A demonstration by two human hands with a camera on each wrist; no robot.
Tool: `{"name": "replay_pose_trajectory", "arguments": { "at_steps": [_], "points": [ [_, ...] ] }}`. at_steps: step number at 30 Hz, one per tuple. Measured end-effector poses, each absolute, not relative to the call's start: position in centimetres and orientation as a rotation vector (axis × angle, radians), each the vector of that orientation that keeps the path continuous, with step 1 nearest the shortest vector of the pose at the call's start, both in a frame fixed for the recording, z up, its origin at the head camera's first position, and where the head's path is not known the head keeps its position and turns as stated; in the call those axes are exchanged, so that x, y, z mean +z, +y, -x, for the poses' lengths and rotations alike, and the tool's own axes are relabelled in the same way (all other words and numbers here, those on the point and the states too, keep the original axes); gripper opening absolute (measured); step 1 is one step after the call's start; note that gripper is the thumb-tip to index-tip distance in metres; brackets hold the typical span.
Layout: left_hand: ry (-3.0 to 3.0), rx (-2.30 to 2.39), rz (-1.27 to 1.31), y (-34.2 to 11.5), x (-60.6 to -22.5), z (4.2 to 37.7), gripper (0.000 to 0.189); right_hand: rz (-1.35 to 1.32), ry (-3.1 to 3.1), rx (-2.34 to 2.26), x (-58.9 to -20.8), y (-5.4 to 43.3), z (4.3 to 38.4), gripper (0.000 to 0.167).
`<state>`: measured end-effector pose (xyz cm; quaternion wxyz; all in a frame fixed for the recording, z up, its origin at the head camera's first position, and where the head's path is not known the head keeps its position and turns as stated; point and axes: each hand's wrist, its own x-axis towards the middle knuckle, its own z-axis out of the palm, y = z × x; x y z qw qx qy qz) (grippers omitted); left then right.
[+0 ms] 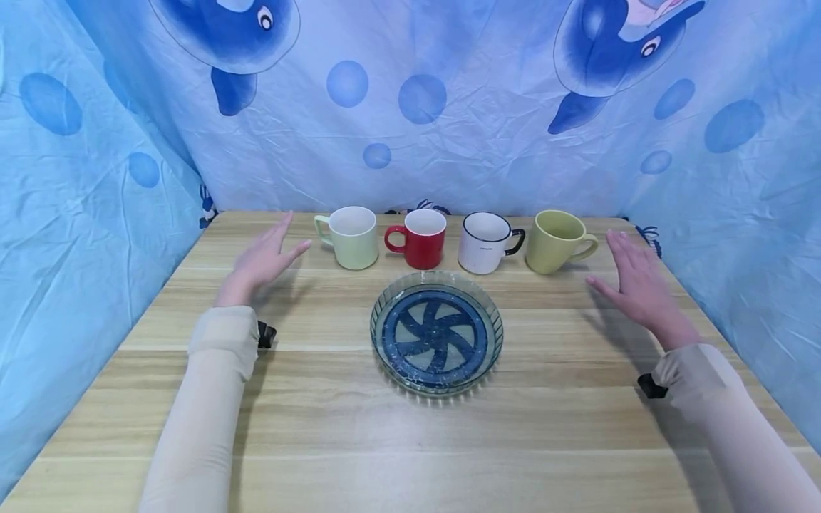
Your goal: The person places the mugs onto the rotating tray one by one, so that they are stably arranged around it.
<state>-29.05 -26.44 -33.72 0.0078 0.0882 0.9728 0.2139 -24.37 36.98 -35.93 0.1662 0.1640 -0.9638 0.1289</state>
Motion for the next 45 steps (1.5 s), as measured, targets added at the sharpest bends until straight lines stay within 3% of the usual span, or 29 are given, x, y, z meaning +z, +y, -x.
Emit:
{"name": "replay_pose_trajectory", "arguments": {
  "at_steps": [10, 19, 37, 45],
  "points": [
    [2.896, 1.046, -0.236, -26.5, -34.4, 29.8, 0.083, -0.454, -2.661, 0.57, -35.9, 35.0, 24.0, 0.079],
    [2.802, 1.321, -0.252, -26.6, -34.9, 30.1, 0.077, -0.595, -2.652, 0.593, -36.8, 32.7, 23.7, 0.08],
    [2.629, 1.503, -0.311, -26.3, -35.8, 31.2, 0.069, -0.796, -2.795, 1.023, -37.6, 28.7, 22.2, 0.076],
    [2.504, 1.654, -0.231, -26.5, -36.3, 32.3, 0.068, -0.872, -2.86, 1.13, -37.6, 27.1, 22.0, 0.067]
  ]
}}
